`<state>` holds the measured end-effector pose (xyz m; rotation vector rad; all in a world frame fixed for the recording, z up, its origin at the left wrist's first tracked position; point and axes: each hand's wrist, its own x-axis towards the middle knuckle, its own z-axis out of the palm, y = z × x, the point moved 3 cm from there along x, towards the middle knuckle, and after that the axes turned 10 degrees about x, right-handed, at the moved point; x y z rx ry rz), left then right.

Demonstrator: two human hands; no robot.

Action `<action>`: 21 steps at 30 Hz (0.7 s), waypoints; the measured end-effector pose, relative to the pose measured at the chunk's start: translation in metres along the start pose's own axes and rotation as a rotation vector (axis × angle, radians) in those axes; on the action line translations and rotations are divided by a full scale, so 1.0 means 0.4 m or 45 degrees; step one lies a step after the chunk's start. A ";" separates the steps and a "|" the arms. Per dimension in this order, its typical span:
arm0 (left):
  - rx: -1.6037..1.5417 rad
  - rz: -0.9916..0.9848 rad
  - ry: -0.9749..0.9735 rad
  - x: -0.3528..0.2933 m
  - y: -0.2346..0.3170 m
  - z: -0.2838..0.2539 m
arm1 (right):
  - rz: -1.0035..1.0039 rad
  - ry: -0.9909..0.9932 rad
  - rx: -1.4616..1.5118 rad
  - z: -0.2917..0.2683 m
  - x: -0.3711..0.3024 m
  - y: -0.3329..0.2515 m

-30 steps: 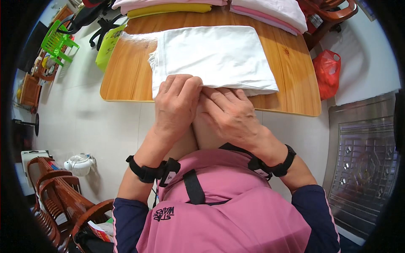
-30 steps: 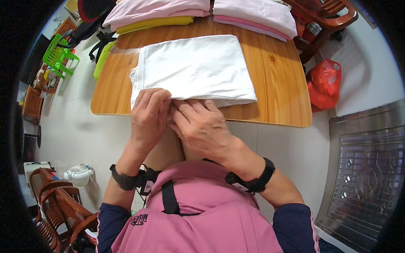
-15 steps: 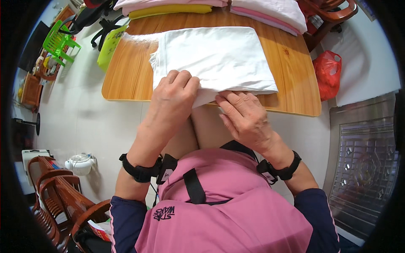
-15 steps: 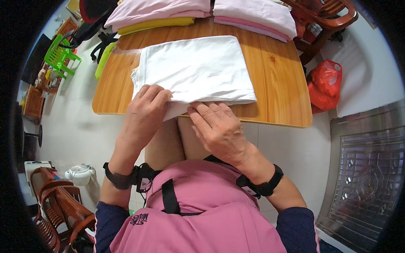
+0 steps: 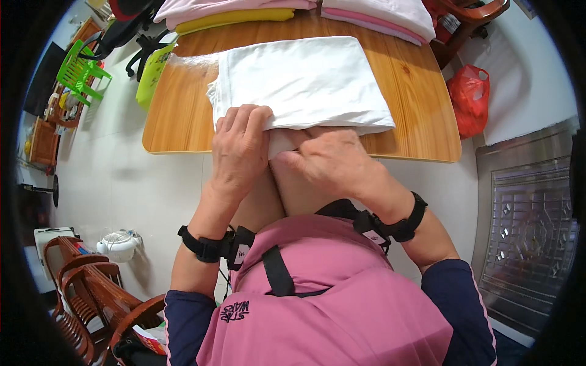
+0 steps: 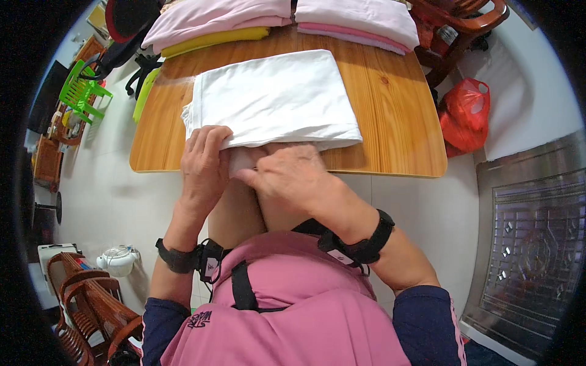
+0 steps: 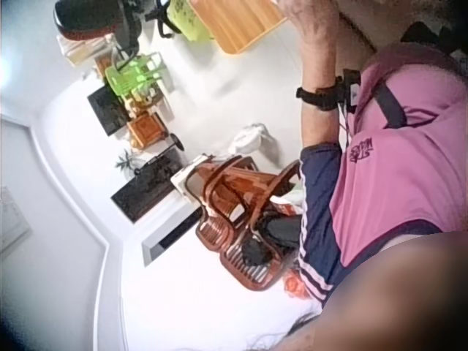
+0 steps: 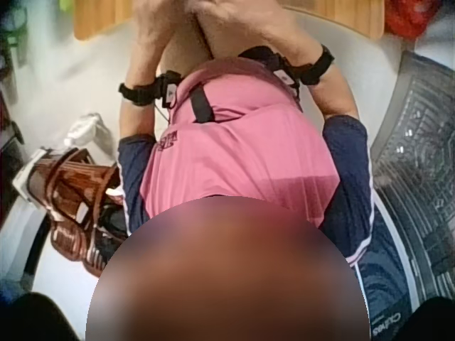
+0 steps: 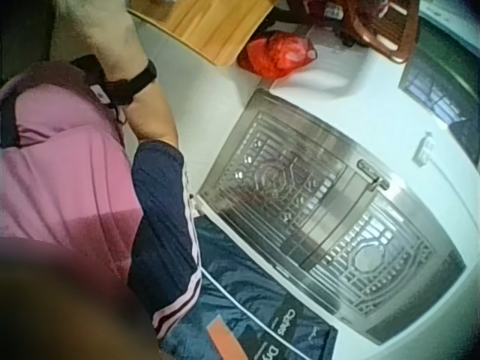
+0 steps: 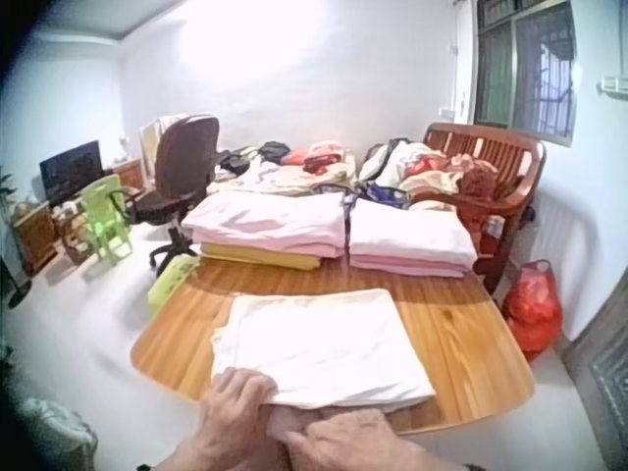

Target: The person folds a white shirt on a table by hand, smoothing the fabric after each fold.

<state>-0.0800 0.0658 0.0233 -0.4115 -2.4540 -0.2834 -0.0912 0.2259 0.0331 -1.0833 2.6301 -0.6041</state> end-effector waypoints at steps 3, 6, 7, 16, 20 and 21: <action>0.066 0.048 0.033 -0.009 0.006 0.006 | 0.132 0.368 -0.109 0.010 -0.027 0.070; 0.073 0.061 -0.006 -0.017 0.006 -0.002 | 0.465 -0.090 -0.228 -0.033 -0.069 0.110; 0.074 0.082 -0.021 -0.015 0.010 -0.001 | 0.401 0.122 -0.215 -0.024 -0.084 0.126; -0.028 0.057 -0.058 -0.011 0.015 -0.013 | 0.331 0.288 -0.196 -0.034 -0.109 0.129; -0.098 0.050 -0.045 -0.015 0.005 -0.015 | 0.136 0.511 -0.149 -0.017 -0.119 0.145; -0.129 0.037 -0.032 -0.013 0.005 -0.016 | 0.081 0.580 -0.136 -0.012 -0.121 0.149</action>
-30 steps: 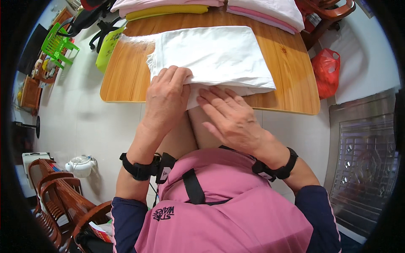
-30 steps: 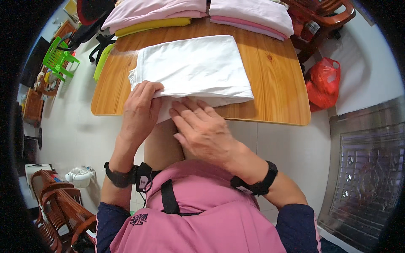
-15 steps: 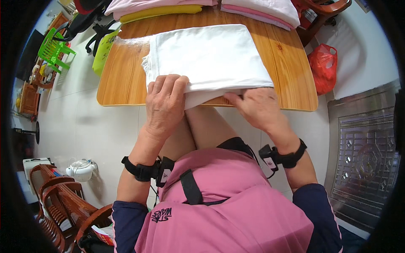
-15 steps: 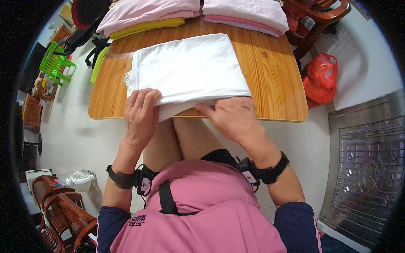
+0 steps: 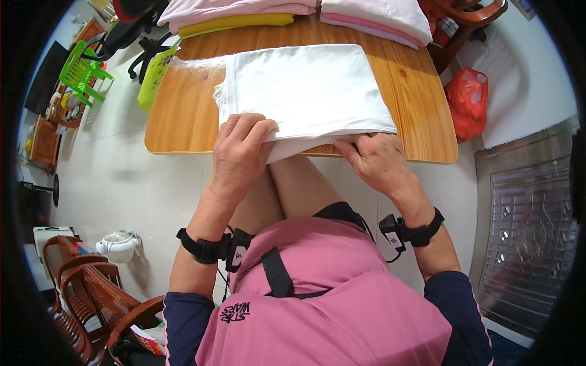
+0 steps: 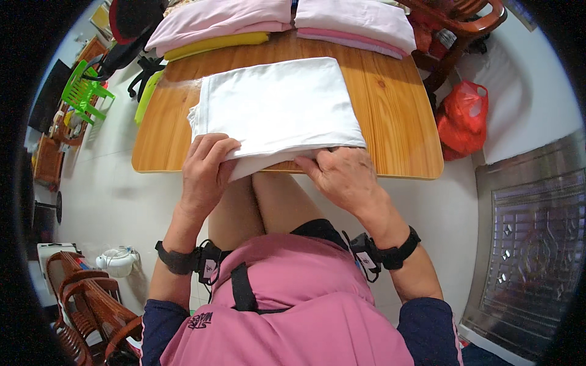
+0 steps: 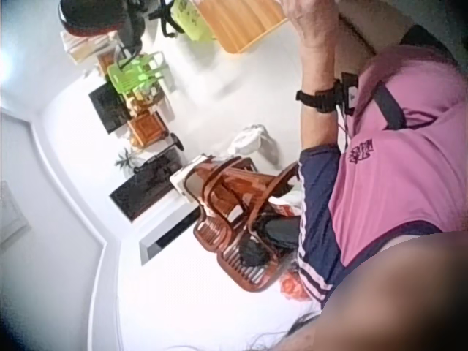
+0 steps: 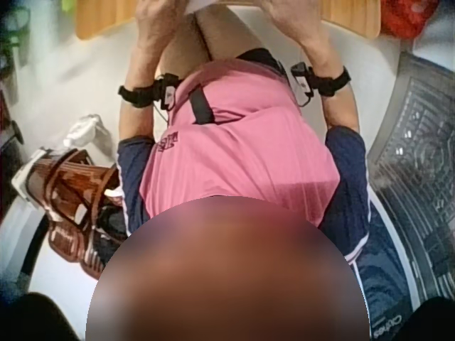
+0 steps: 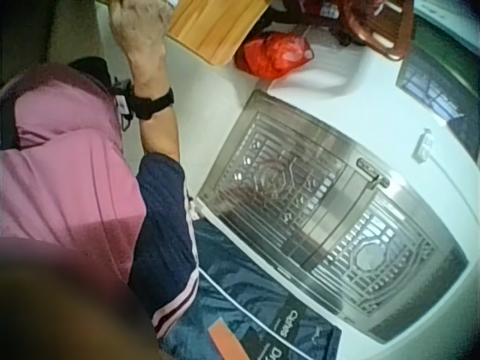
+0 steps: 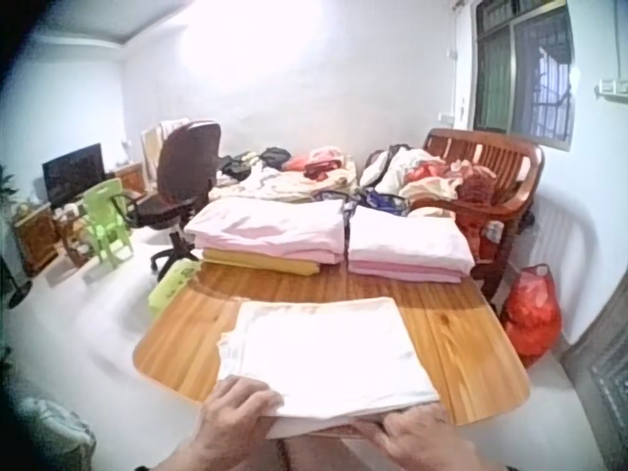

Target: The person folds a white shirt on a table by hand, smoothing the fabric after each fold.

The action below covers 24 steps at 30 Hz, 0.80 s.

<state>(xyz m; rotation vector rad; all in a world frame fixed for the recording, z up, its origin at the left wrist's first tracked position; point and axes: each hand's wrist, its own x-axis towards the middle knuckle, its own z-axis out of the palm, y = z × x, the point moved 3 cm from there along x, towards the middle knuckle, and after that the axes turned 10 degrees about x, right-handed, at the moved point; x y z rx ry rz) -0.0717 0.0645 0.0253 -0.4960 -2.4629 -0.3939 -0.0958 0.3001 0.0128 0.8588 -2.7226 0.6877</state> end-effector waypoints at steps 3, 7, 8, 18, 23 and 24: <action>-0.051 -0.015 0.006 0.005 -0.003 -0.006 | -0.098 0.109 0.041 -0.004 -0.002 -0.001; -0.132 -0.030 -0.070 0.004 -0.010 -0.015 | -0.181 0.150 0.087 -0.009 -0.006 -0.002; -0.132 -0.031 -0.069 0.004 -0.012 -0.016 | -0.182 0.149 0.087 -0.012 -0.007 -0.002; -0.017 -0.027 -0.098 0.025 0.010 -0.008 | -0.253 0.182 0.148 -0.020 -0.005 -0.008; 0.098 -0.010 -0.063 0.024 0.019 0.000 | -0.223 0.149 0.129 -0.020 -0.006 -0.008; 0.141 0.002 -0.057 0.023 0.019 0.006 | -0.226 0.157 0.127 -0.021 -0.006 -0.007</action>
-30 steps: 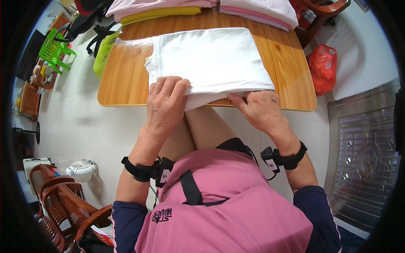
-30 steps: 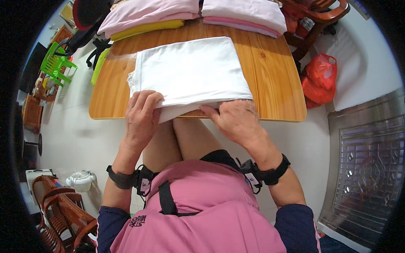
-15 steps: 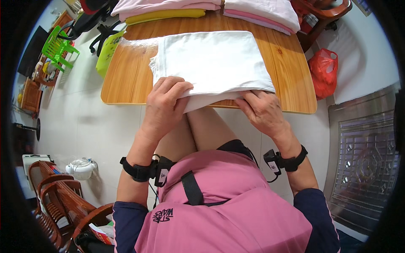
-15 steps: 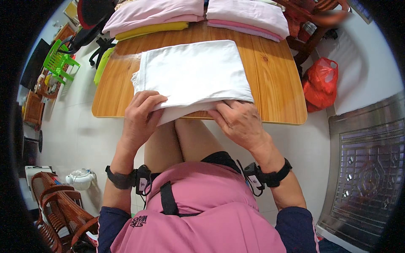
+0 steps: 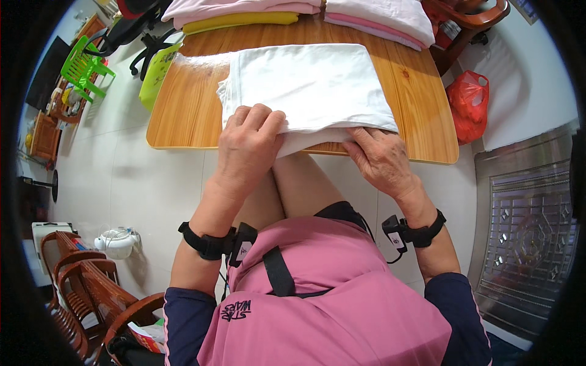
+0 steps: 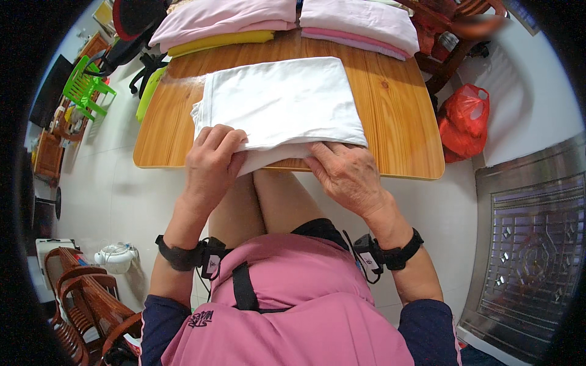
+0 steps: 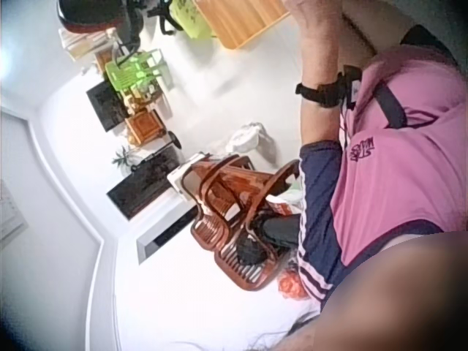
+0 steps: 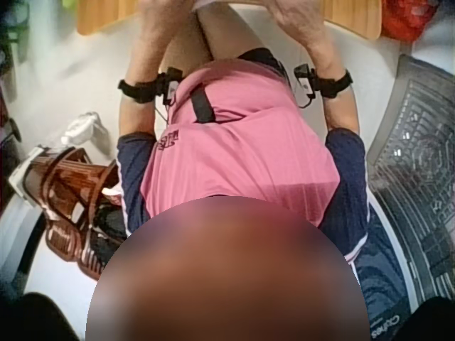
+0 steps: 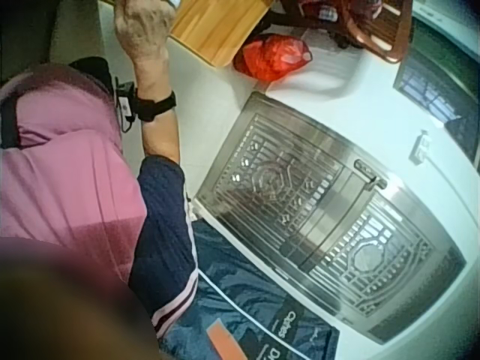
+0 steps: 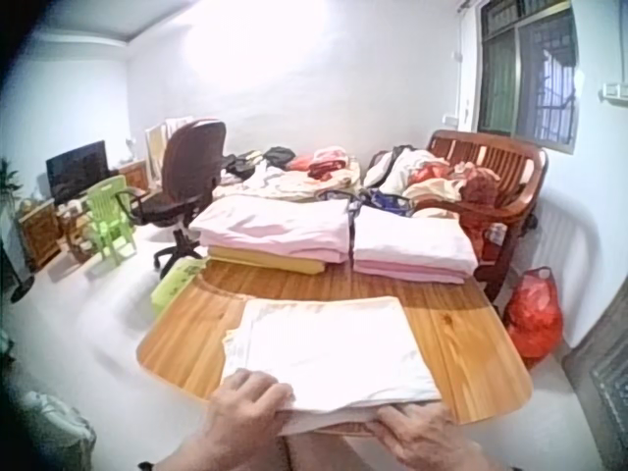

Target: The person folds a white shirt on a table by hand, smoothing the fabric after each fold.

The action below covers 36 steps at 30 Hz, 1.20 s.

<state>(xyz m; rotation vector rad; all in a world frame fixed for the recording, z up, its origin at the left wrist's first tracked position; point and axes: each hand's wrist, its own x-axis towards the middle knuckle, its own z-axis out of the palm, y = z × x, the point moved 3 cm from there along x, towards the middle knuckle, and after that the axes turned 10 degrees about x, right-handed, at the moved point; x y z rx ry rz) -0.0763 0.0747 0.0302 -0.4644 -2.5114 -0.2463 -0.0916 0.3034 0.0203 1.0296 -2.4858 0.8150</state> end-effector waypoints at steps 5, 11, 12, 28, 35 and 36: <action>-0.052 0.004 0.041 -0.001 -0.006 -0.003 | 0.014 -0.038 -0.005 -0.001 -0.002 0.001; -0.050 -0.001 0.068 -0.007 -0.005 -0.008 | 0.103 -0.258 -0.158 0.028 0.012 -0.052; -0.078 -0.008 0.050 -0.009 -0.006 -0.007 | 0.057 -0.229 -0.223 0.040 0.017 -0.064; -0.137 -0.073 0.020 -0.009 -0.005 -0.004 | -0.064 -0.254 -0.058 0.117 0.064 -0.117; -0.142 -0.057 0.001 -0.015 -0.010 -0.003 | 0.331 -0.558 -0.300 0.068 0.023 -0.029; -0.139 -0.052 -0.007 -0.013 -0.009 -0.008 | 0.336 -0.559 -0.306 0.051 0.004 -0.010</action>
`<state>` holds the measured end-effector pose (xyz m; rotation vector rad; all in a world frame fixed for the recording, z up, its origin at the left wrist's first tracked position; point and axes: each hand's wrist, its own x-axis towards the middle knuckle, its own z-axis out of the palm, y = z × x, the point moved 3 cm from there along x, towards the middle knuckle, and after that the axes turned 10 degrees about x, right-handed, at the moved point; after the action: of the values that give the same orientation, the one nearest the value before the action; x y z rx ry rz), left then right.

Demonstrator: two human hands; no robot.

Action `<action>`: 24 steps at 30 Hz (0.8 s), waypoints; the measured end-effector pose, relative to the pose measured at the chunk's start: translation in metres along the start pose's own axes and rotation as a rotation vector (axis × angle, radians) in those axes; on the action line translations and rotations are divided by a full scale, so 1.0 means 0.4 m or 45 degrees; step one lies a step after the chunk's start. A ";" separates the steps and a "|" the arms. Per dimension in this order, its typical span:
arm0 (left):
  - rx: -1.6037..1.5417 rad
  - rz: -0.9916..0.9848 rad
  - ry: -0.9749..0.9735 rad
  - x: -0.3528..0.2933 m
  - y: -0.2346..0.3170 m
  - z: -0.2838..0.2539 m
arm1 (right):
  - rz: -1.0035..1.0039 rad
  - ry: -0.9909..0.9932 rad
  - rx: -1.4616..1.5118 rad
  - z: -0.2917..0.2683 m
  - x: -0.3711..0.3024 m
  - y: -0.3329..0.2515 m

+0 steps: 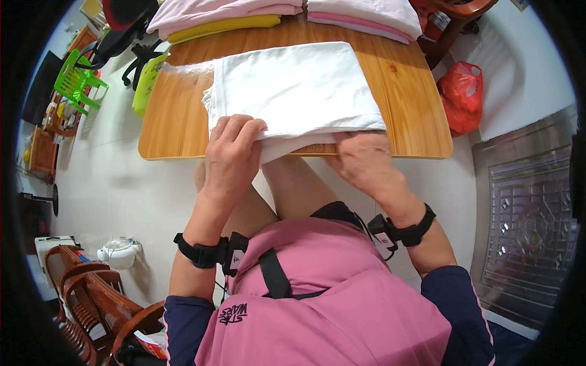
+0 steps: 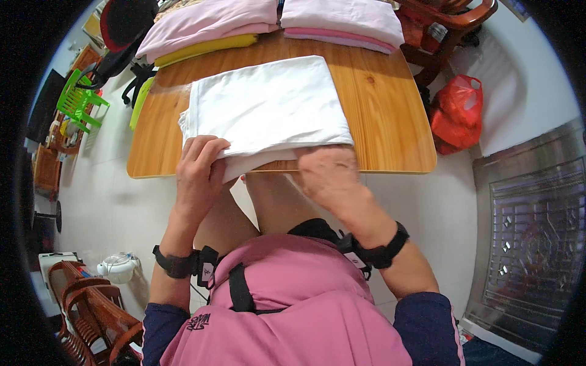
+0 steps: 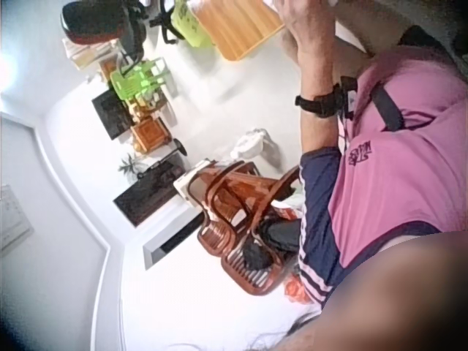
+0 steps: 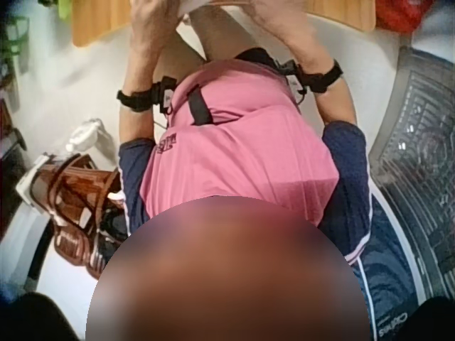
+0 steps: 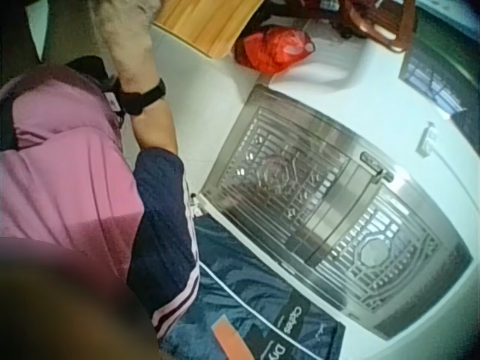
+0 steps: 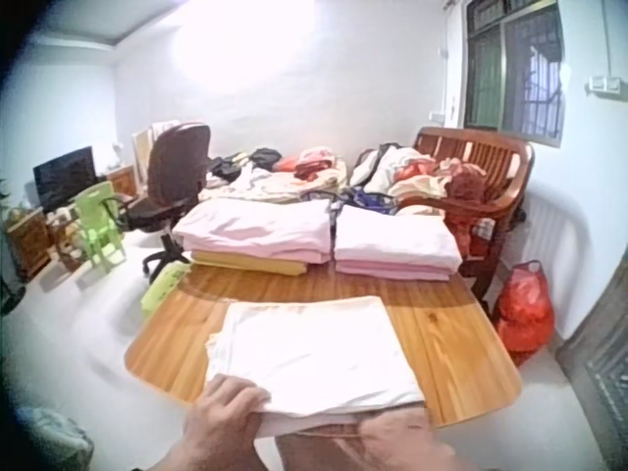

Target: The person folds a white shirt on a table by hand, smoothing the fabric after each fold.

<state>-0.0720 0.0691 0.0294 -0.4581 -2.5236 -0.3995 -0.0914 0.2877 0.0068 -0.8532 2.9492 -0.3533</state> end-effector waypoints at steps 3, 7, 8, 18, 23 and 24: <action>-0.018 0.023 -0.003 -0.001 0.002 0.004 | -0.049 0.214 -0.099 0.000 -0.029 0.041; -0.031 0.025 -0.007 -0.006 0.002 0.002 | -0.007 0.188 -0.084 -0.007 -0.034 0.032; -0.029 0.023 -0.006 -0.007 0.002 0.001 | 0.015 0.190 -0.073 -0.009 -0.033 0.031; -0.095 0.077 0.148 -0.056 -0.029 -0.012 | -0.061 0.219 -0.050 0.001 -0.040 0.046; -0.120 0.120 0.137 -0.071 -0.035 -0.018 | -0.408 0.551 0.044 -0.021 -0.074 0.048; -0.122 0.139 0.140 -0.075 -0.037 -0.017 | -0.409 0.550 0.043 -0.024 -0.078 0.050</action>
<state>-0.0507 0.0463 0.0157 -0.5912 -2.3692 -0.4914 -0.0764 0.3226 0.0112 -1.4113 3.1617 -0.6796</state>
